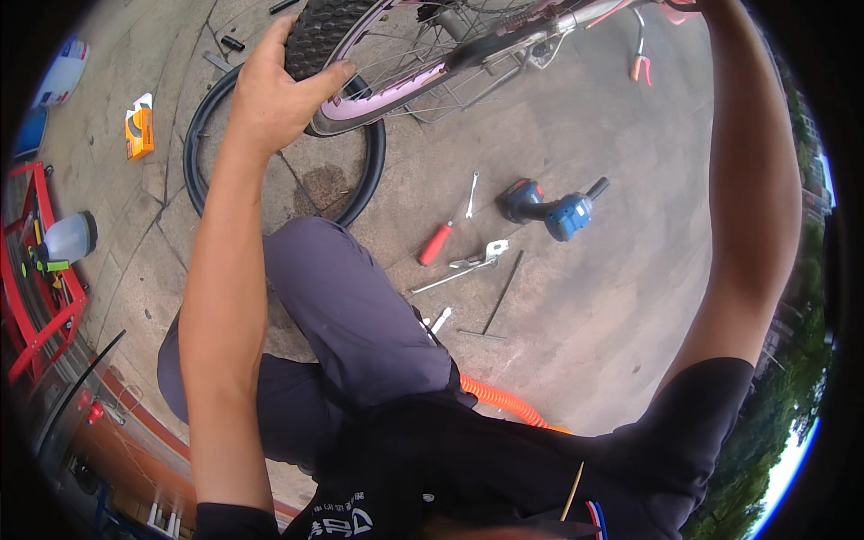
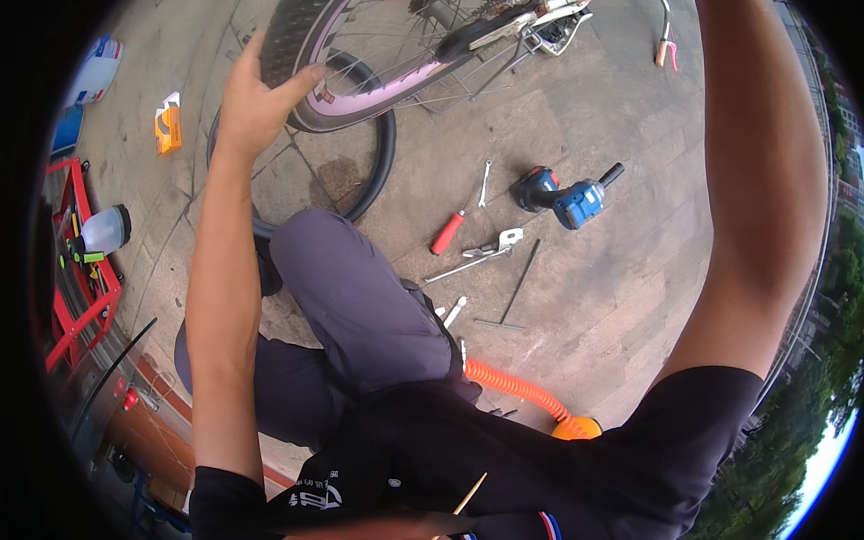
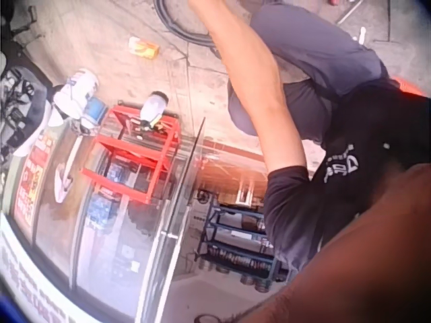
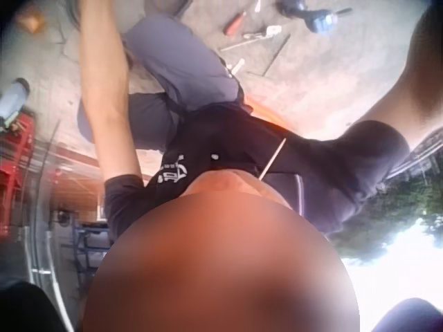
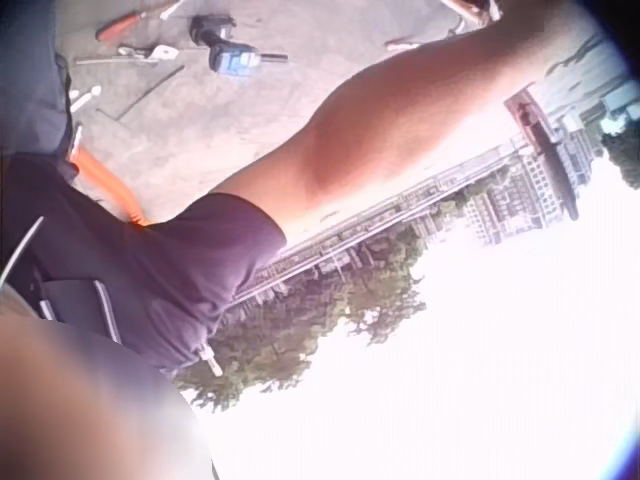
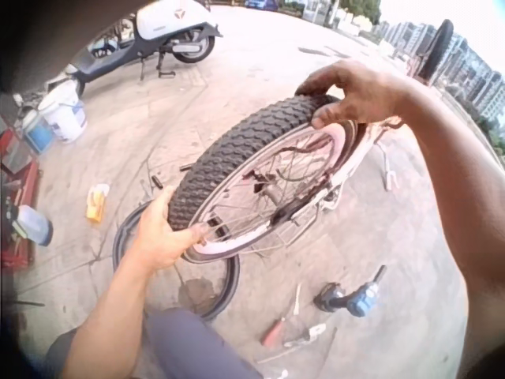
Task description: The person removes the tire from a bicycle wheel using tire levers, then removes the inner tube. They install a new valve stem into the inner tube and reinsert the tube into the tire, seating the tire back onto the rim.
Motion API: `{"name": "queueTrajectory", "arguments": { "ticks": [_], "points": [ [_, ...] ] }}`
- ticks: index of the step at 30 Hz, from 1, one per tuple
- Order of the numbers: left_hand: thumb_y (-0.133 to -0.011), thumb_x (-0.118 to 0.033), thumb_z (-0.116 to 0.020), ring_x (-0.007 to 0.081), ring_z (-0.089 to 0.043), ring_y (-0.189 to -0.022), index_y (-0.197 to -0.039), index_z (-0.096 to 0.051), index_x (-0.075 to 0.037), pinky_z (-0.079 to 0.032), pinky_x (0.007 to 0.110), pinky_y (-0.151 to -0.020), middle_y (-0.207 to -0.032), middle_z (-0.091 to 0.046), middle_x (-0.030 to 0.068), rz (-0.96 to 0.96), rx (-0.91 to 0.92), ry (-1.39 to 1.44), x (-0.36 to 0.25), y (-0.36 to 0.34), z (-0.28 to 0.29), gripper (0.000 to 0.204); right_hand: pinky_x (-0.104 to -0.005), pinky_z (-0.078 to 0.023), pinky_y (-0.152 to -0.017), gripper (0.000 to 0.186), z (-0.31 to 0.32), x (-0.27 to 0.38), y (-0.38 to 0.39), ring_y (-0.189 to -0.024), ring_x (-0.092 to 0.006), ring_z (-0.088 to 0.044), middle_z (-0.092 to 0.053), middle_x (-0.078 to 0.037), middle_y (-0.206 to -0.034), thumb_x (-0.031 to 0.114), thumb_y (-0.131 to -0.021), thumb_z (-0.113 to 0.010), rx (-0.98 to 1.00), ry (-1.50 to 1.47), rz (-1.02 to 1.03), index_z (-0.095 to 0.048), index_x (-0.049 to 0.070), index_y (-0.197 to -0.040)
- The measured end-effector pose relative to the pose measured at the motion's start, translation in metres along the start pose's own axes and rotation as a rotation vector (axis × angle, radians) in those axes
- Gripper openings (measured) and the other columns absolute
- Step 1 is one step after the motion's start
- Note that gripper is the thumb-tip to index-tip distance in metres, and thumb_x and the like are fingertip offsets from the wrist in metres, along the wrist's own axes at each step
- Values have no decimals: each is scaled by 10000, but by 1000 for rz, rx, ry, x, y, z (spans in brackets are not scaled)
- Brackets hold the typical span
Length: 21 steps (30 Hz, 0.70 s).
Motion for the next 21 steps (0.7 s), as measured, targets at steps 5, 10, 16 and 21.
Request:
{"name": "queueTrajectory", "arguments": {
  "ticks": [5,10,16,21],
  "points": [
    [-740,-299,-838,189,-689,-917,-1210,-584,18,-531,324,-836,-1018,-716,131,-162,-90,-303,-64,-12,-7,622,-402,-505,-956,587,-4,30,6,-1083,-314,-641,-660,-185,-1199,228,-785,-799,-143,-7,257,-596,27,-1297],
    [-777,-201,-775,209,-687,-914,-1173,-620,29,-525,323,-831,-1001,-712,156,-355,-104,-405,-136,-52,-28,483,-418,-523,-857,488,-12,50,8,-971,-372,-659,-682,-205,-1073,131,-777,-741,-340,-5,343,-616,1,-1231],
    [-789,-135,-717,255,-703,-900,-1119,-651,26,-531,350,-818,-961,-715,190,-366,-149,-424,-137,-53,-23,373,-426,-526,-806,405,-14,49,9,-922,-381,-655,-681,-190,-1009,160,-785,-744,-436,-9,334,-641,23,-1152],
    [-790,-137,-716,254,-704,-898,-1108,-658,24,-531,353,-816,-957,-717,188,-328,-149,-393,-137,-52,-25,361,-409,-530,-799,396,-18,42,0,-909,-366,-668,-691,-196,-1007,148,-769,-754,-287,-146,324,-658,18,-1131]
  ]
}}
Point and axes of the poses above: each hand's wrist, its own y-axis away from the middle knuckle, its own z-axis out of the back of the hand, x = y × z, the point moved 10 cm from there along -y, towards the middle knuckle
